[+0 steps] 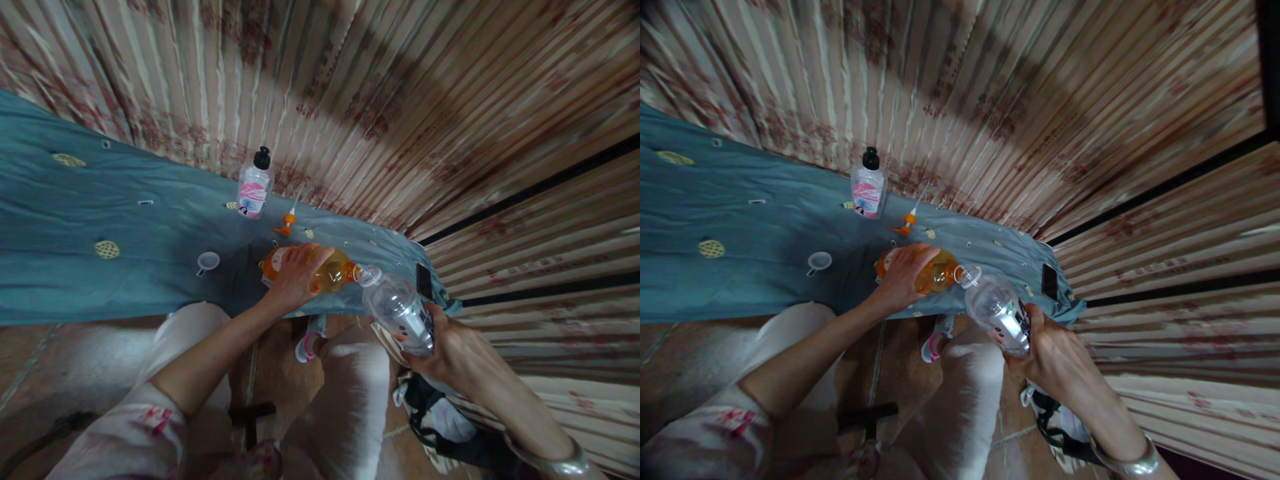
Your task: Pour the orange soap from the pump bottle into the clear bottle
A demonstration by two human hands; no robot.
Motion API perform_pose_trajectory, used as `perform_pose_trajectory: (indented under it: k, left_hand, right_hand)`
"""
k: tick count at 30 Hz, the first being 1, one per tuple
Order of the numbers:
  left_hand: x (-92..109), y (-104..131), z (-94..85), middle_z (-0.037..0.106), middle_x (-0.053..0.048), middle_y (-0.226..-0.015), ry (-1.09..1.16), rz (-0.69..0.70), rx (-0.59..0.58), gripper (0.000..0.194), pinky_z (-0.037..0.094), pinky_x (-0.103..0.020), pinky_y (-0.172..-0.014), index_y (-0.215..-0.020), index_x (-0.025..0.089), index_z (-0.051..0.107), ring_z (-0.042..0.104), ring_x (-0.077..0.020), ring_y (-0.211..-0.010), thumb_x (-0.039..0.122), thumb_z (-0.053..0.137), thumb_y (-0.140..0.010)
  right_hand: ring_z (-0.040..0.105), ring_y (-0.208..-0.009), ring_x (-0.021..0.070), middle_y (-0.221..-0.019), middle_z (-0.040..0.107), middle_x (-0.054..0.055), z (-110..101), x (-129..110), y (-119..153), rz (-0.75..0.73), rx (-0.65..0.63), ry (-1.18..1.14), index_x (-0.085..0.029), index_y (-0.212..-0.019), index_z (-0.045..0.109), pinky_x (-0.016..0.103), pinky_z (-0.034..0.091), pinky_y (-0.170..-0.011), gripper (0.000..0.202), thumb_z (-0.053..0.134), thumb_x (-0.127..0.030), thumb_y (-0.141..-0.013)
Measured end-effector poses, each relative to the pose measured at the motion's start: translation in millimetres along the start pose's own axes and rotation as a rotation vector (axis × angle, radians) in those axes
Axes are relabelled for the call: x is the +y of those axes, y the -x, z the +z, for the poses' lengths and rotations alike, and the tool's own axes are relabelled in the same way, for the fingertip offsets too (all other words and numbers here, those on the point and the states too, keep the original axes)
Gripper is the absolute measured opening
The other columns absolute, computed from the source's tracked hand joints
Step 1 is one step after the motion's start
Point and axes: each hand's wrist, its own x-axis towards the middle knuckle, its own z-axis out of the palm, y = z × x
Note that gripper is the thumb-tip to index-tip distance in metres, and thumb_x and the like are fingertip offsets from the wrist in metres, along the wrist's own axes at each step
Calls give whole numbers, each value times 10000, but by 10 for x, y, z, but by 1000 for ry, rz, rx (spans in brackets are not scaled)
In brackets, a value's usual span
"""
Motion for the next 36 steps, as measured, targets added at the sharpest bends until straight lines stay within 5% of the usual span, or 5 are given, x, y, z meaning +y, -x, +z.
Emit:
perform_pose_trajectory:
  k: [36]
  left_hand:
    - [-11,2,3,457,-134,-1368,-3,13,10,712,329,-506,-1069,-1391,237,377,424,-316,-1280,230,665,-739]
  right_hand:
    - [663,-541,253,-632,674,71,-16,-18,-15,7,12,-23,-80,-1152,483,294,410,-464,585,554,-528,-783]
